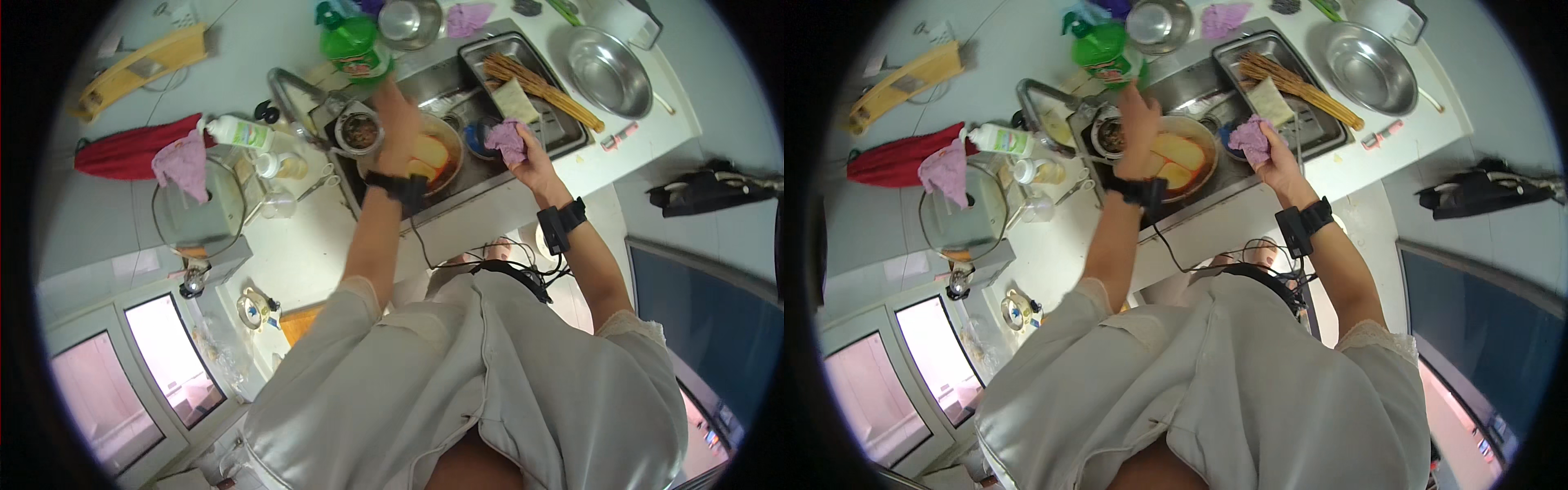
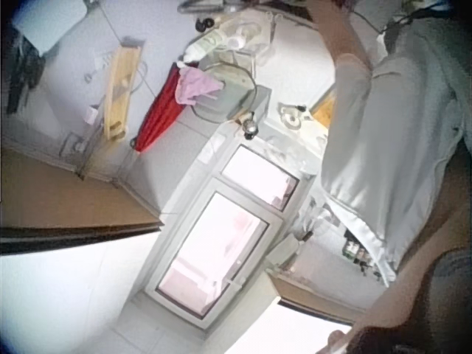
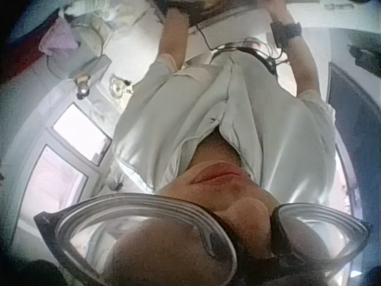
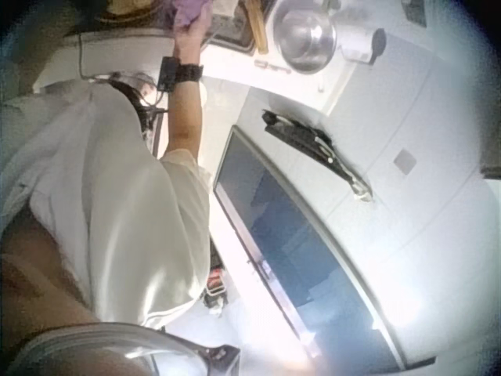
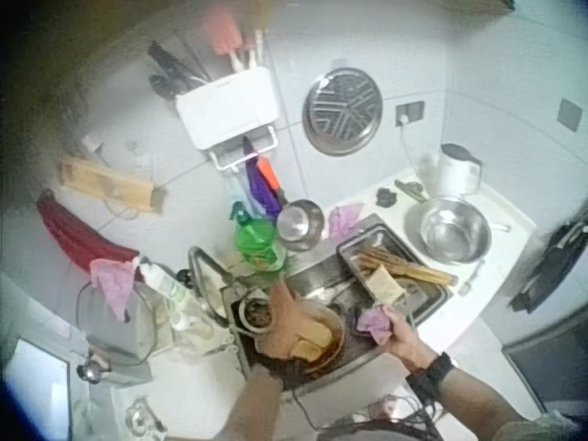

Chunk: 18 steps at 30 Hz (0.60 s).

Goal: The recorder cleans the table and the baby chair after a meal.

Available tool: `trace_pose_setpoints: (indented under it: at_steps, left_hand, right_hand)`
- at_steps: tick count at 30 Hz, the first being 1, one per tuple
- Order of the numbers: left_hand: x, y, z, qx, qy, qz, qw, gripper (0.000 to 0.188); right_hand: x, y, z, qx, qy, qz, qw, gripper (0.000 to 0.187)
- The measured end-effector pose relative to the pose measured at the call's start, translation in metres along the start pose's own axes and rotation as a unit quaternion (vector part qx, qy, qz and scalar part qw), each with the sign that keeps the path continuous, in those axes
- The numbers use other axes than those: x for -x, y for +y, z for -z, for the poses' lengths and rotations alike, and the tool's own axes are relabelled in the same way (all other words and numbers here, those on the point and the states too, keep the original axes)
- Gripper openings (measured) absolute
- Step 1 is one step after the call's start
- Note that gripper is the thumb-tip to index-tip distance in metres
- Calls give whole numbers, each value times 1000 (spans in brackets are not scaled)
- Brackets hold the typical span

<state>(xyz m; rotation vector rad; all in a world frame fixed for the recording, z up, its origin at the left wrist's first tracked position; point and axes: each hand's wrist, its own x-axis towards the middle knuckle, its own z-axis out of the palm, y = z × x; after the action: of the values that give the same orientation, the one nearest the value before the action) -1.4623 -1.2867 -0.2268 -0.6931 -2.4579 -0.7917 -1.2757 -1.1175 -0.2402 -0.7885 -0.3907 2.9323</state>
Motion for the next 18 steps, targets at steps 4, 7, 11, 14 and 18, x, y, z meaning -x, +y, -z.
trace_pose_setpoints:
  at_steps: [4,7,11,14,18]
  left_hand:
    - [-44,-48,-23,-258,-146,49,954,45]
    - [-43,-97,-35,-258,-291,-32,921,22]
    - [-63,-124,-55,-349,-398,-64,846,21]
    - [-81,-251,-27,-377,-357,-52,853,23]
    - [-98,-187,-64,-254,-537,-114,797,26]
  right_hand:
    - [64,-45,-12,110,96,176,974,23]
    - [120,-86,18,180,143,348,909,27]
    - [193,-105,73,151,241,469,836,28]
    - [223,-95,96,128,274,454,838,28]
    - [279,-90,184,78,390,484,779,29]
